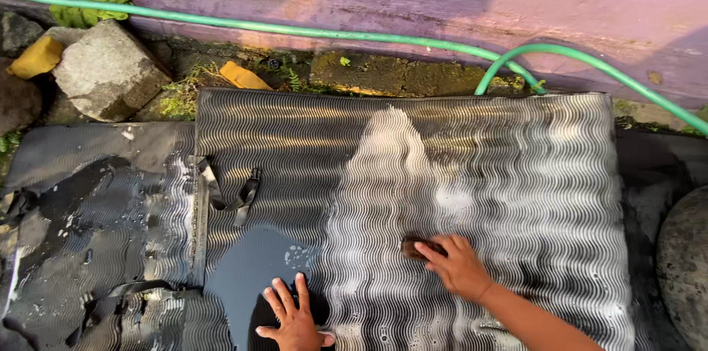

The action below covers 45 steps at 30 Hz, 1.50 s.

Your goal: The person washes a large black mat by hand using a small brush and soapy water from a bucket.

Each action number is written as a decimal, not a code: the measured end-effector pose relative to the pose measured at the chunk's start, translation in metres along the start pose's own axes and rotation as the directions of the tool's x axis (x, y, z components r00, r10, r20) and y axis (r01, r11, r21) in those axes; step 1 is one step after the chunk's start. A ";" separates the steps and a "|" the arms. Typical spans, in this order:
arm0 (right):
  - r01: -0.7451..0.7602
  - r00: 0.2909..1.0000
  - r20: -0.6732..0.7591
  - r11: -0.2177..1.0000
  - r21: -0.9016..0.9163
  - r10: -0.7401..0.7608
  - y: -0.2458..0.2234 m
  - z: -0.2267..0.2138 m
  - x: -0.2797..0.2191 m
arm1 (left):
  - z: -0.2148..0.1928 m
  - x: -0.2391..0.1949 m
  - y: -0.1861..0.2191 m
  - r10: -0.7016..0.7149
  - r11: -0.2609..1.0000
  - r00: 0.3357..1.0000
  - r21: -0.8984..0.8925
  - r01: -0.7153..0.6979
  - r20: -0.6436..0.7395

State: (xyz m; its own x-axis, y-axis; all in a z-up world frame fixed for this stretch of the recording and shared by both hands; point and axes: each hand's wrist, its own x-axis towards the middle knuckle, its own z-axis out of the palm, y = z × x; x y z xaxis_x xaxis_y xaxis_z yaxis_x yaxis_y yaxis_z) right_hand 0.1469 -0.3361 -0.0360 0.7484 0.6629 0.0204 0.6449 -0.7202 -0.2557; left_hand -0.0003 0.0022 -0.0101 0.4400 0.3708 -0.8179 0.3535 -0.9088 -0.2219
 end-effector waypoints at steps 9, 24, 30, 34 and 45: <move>-0.440 0.891 -0.040 0.839 -0.321 0.452 0.089 -0.037 0.131 | 0.007 0.002 -0.001 0.007 1.000 1.000 -0.023 -0.008 -0.023; -0.441 0.897 0.074 0.893 0.091 0.435 -0.010 -0.063 -0.019 | 0.012 0.007 -0.002 0.019 0.998 0.998 -0.060 -0.022 -0.052; -0.473 0.879 -0.251 0.808 -0.350 0.406 0.095 -0.017 0.036 | 0.009 0.004 -0.001 0.019 0.996 0.997 -0.083 -0.025 -0.071; -0.350 0.933 -0.017 0.894 -0.279 0.360 0.065 -0.013 -0.008 | 0.008 0.002 -0.001 0.014 0.999 0.994 -0.040 -0.018 -0.110; -0.113 0.740 0.672 0.990 0.079 0.030 0.006 -0.055 -0.202 | 0.006 0.001 -0.003 0.021 0.998 0.994 -0.058 -0.027 -0.105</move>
State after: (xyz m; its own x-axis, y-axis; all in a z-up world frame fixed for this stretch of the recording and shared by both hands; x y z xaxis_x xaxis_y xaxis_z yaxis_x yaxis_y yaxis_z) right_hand 0.0078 -0.4853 0.0113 0.4695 0.6062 -0.6420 0.5421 -0.7718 -0.3324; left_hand -0.0060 0.0036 -0.0136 0.5313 0.3697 -0.7623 0.3889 -0.9058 -0.1682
